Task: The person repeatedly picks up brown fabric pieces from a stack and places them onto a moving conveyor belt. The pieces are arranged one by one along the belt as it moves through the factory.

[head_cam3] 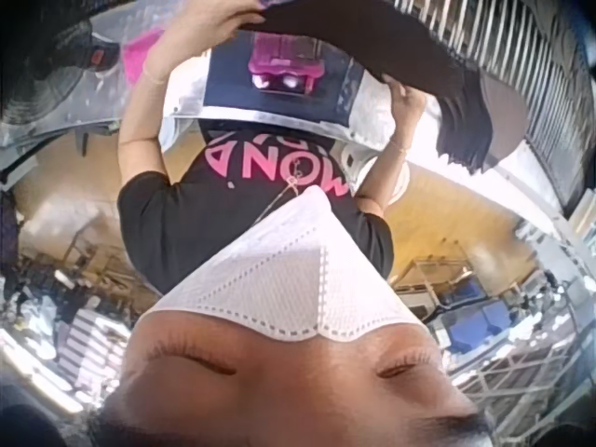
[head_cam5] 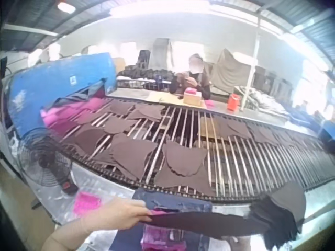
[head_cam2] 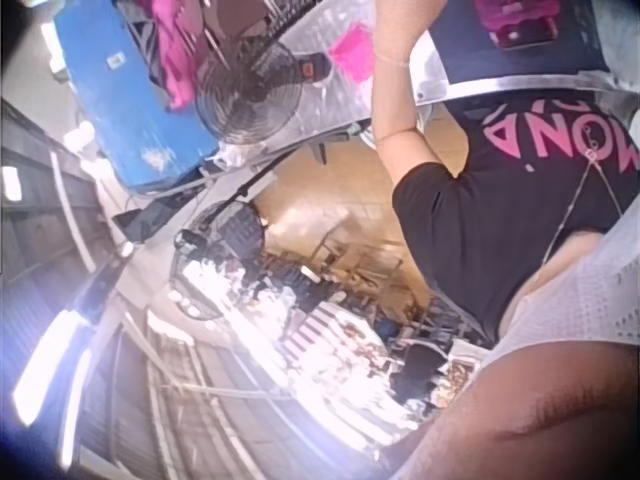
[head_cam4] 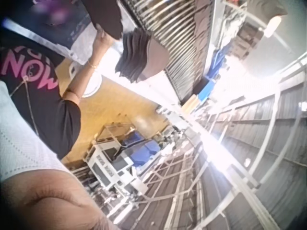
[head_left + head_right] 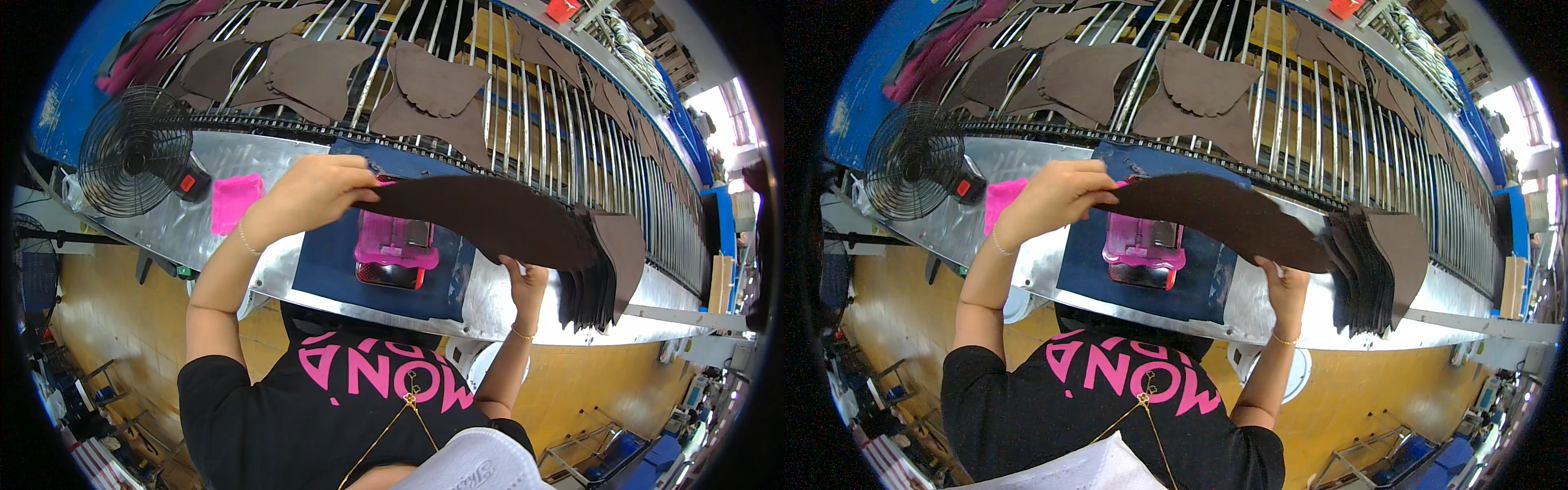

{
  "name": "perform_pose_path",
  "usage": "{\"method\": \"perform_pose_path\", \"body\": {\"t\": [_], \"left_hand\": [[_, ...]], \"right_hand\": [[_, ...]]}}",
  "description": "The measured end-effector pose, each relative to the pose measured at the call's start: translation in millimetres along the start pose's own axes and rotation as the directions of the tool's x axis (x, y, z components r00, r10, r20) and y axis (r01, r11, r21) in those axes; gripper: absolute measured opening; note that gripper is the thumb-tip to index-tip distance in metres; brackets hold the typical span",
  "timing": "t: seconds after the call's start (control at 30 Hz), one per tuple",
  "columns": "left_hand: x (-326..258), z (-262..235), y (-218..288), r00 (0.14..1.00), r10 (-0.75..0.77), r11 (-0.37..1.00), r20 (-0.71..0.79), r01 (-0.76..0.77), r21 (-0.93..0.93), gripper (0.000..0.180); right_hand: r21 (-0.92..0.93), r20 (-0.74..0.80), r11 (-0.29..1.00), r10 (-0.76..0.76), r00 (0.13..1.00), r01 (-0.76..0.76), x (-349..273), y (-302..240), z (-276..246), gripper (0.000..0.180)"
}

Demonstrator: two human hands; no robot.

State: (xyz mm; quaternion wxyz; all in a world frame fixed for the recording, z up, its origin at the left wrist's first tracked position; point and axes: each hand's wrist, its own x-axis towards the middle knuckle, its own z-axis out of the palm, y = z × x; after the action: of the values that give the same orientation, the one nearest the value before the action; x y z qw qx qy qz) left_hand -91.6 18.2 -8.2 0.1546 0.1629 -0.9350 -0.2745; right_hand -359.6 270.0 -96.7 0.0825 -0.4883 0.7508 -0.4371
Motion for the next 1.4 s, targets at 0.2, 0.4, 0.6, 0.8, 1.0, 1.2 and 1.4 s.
{"method": "perform_pose_path", "body": {"t": [0.2, 0.4, 0.6, 0.8, 1.0, 1.2, 1.4], "left_hand": [[39.9, 34.2, 23.5, 0.956, 0.278, 0.96, 0.089, -0.278, -0.02, 0.014], [89.8, 30.5, 52.2, 0.919, 0.387, 0.913, -0.071, -0.393, -0.105, 0.064], [124.0, 17.2, 60.6, 0.865, 0.485, 0.869, -0.127, -0.493, -0.044, 0.046], [147.3, 42.5, 11.4, 0.931, 0.32, 0.929, -0.173, -0.345, -0.134, 0.018], [166.3, 39.9, -106.3, 0.909, -0.413, 0.511, -0.053, 0.183, -0.84, 0.041], [202.5, 54.4, -236.4, 0.642, -0.758, 0.214, -0.112, 0.083, -0.973, 0.066], [221.4, 77.2, -314.0, 0.559, -0.82, 0.185, -0.125, 0.051, -0.981, 0.041]], "right_hand": [[0.137, -0.391, 0.99, 0.073, 0.917, -0.021, -33.4, 21.1, -78.8, 0.01], [-0.168, -0.597, 0.981, -0.024, 0.802, -0.095, -25.8, -53.7, -155.0, 0.014], [-0.747, -0.072, 0.642, -0.333, 0.94, 0.17, 31.2, -106.6, -161.5, 0.011], [-0.836, -0.122, 0.529, -0.442, 0.888, 0.148, 76.0, -116.7, -136.5, 0.027], [-0.539, -0.614, 0.756, -0.05, 0.787, -0.372, 53.3, -14.8, -184.0, 0.036], [-0.568, -0.743, 0.158, 0.323, 0.585, -0.808, -35.6, 190.8, -232.8, 0.055], [-0.487, -0.795, 0.024, 0.401, 0.455, -0.873, -23.5, 163.5, -223.7, 0.059]]}}
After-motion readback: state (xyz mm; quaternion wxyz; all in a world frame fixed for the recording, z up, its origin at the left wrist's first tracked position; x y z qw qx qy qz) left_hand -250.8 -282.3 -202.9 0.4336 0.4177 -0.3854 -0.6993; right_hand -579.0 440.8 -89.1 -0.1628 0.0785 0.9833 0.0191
